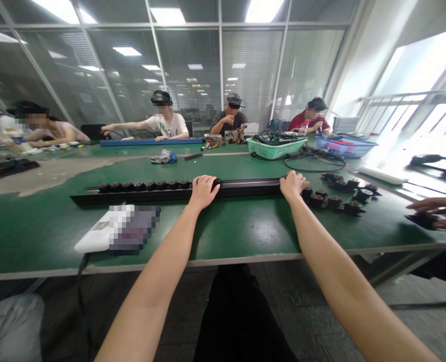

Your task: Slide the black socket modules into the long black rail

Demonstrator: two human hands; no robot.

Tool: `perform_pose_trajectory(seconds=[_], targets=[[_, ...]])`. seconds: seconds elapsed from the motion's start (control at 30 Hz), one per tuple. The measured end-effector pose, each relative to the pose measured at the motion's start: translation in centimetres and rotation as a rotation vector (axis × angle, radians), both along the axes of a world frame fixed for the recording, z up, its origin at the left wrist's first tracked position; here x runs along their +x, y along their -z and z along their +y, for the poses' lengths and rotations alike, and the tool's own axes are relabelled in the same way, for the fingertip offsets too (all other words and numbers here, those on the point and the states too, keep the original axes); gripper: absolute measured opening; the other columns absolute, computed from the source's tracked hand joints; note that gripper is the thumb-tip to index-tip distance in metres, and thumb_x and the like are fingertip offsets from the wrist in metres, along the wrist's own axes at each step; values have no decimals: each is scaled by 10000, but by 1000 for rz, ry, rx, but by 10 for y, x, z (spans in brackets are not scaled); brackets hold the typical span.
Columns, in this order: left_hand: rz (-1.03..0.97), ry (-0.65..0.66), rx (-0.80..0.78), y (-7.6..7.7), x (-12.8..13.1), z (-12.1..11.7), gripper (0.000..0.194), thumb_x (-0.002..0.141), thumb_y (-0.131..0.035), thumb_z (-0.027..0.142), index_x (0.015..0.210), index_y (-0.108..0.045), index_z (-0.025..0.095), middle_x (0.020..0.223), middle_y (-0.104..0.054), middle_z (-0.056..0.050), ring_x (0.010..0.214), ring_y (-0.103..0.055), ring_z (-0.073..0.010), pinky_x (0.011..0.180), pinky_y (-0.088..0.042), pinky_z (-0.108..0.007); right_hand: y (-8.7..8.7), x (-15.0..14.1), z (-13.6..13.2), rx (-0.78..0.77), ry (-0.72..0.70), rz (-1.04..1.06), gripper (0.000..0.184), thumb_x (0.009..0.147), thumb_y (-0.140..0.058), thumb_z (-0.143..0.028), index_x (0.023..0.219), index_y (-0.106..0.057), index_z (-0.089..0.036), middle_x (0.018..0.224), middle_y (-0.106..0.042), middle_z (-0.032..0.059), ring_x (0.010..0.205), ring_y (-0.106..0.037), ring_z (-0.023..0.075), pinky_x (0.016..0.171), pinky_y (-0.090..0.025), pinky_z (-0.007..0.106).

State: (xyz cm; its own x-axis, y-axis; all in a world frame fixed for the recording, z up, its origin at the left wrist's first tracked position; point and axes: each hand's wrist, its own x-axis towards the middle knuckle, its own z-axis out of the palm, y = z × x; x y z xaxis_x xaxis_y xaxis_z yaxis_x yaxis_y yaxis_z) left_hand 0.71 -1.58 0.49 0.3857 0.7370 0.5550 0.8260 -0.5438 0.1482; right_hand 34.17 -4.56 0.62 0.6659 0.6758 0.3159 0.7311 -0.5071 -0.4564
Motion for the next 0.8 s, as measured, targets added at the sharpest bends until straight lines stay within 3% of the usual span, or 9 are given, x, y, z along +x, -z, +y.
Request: perform_pose_trajectory(seconds=[0.57,0.8], targets=[[2,0,9,1,0,0,393,1044,-479,373,1349,-680,228,1420,-698,-138,1397,-550,-329,1245,-320,-534,-1,6,-2,45,52,67,322,980,-517,-228,1254,-635,-106,1372,-573,276,1287,-493,384,1067,-313,508],[8,1,-10,-1,1,-2,421,1049,-470,370,1354,-678,169,1418,-692,-172,1410,-544,-336,1252,-303,-515,1,10,1,39,60,88,357,990,-507,-219,1292,-630,-73,1419,-542,298,1338,-462,393,1080,-307,493]])
